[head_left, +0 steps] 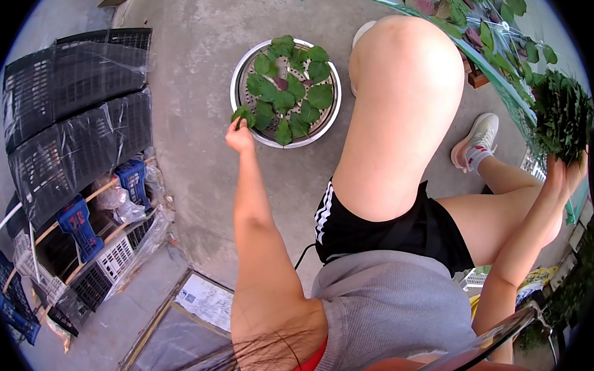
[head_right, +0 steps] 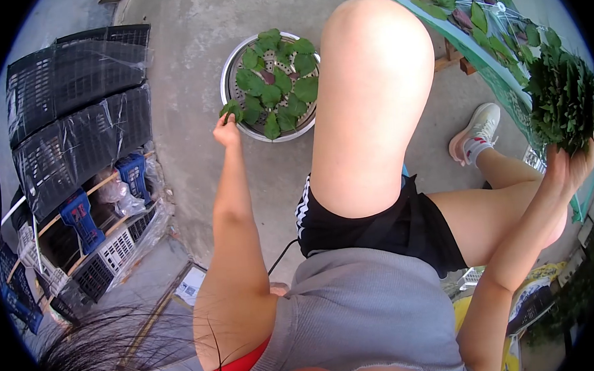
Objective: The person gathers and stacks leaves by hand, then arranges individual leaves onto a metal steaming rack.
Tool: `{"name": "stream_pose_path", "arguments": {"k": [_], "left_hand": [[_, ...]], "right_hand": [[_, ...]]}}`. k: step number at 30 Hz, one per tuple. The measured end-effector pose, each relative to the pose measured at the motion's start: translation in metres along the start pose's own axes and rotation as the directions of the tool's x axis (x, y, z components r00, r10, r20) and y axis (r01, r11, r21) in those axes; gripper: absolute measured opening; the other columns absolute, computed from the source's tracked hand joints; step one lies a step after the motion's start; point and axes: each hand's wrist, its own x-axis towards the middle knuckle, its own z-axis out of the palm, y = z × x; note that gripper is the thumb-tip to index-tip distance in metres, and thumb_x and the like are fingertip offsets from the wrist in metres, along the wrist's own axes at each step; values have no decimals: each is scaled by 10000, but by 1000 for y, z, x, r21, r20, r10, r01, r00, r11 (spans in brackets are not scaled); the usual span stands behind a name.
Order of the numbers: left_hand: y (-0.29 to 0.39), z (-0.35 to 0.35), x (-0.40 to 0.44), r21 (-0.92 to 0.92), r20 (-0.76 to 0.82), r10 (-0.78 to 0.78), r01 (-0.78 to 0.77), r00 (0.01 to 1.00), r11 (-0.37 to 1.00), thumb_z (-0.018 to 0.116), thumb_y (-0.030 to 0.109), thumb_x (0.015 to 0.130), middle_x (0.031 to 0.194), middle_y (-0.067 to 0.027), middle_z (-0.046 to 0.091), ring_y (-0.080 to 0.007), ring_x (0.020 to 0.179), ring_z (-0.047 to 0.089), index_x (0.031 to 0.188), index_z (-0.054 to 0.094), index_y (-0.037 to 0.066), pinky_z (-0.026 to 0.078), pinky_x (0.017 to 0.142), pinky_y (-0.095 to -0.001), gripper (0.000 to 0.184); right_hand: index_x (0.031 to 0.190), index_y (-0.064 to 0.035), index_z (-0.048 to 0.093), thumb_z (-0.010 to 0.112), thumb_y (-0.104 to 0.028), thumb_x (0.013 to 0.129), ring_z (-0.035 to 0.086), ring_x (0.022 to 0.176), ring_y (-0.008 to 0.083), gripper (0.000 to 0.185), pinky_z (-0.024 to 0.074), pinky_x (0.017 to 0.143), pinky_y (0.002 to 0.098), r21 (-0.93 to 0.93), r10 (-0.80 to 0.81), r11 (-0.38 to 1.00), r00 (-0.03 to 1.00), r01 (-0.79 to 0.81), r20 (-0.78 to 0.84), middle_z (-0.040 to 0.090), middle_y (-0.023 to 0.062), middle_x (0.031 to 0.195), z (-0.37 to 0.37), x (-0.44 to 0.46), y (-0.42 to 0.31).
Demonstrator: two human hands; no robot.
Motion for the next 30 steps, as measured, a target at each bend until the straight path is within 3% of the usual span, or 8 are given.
{"name": "stream_pose_path", "arguments": {"k": [4,10,14,19,21,24,29,30], "left_hand": [[1,16,11,-124,86,5,6,996,992,730,11,726,907,-133,682,-209,822,652,948,690,-6,513,748,-316,226],[58,34,-18,-687,211,29,127,977,716,634,-115,768,989,-136,637,-193,873,619,1095,535,-19,515,747,-308,355],[78,35,-16,-662,418,-234,471,877,582,652,-15,812,940,-64,629,-165,775,597,1071,564,36,493,644,-274,278],[79,34,-18,-608,387,-307,491,870,624,613,5,849,911,-66,624,-164,759,599,1008,580,27,513,616,-258,164],[57,36,-6,-651,567,-408,693,716,311,563,-18,869,904,-93,615,-180,763,605,1001,561,-4,534,616,-260,133],[40,34,-14,-717,552,-424,668,718,198,530,-35,878,908,-117,606,-196,774,611,1008,539,-32,546,620,-267,130],[39,36,-48,-480,567,-362,654,740,586,628,36,863,993,-52,627,-195,856,611,1073,547,85,509,694,-322,230],[38,39,-52,-447,576,-343,637,742,628,662,62,846,998,-49,634,-187,842,613,1089,548,87,506,671,-311,270]], "right_hand": [[1266,46,500,565,-48,772,406,1276,363,507,240,1104,560,-10,-2,1000,1000,2,-1,474,199,1346,6,-2,3],[1275,49,493,557,-42,766,403,1279,363,521,239,1108,551,-38,-11,999,1000,10,-7,470,201,1349,11,1,7],[1274,50,493,555,-40,758,403,1280,360,528,241,1108,549,-91,-57,995,996,51,-70,469,200,1350,11,3,7],[1264,38,508,564,-47,753,417,1266,356,521,253,1102,550,-61,-30,998,999,28,-37,479,196,1340,3,2,1],[1256,34,517,569,-48,751,424,1260,353,514,258,1101,546,-34,-17,999,999,16,-45,488,193,1333,4,1,0],[1245,32,527,576,-49,754,432,1253,351,500,263,1099,543,-104,-136,988,961,114,-240,498,189,1324,34,-7,21],[1237,33,533,581,-52,772,438,1248,351,475,268,1093,547,-211,-269,958,871,196,-411,506,187,1316,40,-10,25],[1236,33,533,579,-50,777,437,1250,351,469,268,1092,549,-75,-98,994,974,84,-206,506,189,1316,31,-8,17]]}}
